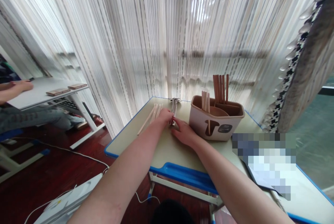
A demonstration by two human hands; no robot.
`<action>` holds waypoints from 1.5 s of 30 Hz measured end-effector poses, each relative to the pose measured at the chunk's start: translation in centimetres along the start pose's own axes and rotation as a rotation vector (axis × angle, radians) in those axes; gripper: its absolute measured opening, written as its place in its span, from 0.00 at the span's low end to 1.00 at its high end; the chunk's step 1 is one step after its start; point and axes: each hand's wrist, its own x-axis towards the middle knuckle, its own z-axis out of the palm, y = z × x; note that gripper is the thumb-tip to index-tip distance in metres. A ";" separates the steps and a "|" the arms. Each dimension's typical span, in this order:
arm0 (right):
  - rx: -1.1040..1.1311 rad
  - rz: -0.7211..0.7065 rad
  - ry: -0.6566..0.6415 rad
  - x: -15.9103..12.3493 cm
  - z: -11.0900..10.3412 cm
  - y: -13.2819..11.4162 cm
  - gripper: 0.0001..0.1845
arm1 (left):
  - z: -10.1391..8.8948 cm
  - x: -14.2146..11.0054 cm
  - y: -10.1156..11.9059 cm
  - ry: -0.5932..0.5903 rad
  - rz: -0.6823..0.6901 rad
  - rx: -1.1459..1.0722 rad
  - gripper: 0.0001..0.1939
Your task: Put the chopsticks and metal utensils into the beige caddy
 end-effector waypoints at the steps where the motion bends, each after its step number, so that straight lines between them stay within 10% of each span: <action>1: -0.011 -0.006 -0.002 0.0 0.0 0.0 0.31 | 0.0 -0.1 0.1 -0.017 -0.032 0.033 0.07; 7: -0.055 -0.053 -0.017 -0.2 0.1 0.0 0.31 | 0.4 -0.4 1.1 -0.073 -0.159 0.197 0.07; 45: -0.026 0.026 -0.032 -0.3 -0.2 -0.2 0.31 | -0.8 0.0 1.1 0.185 0.063 0.495 0.04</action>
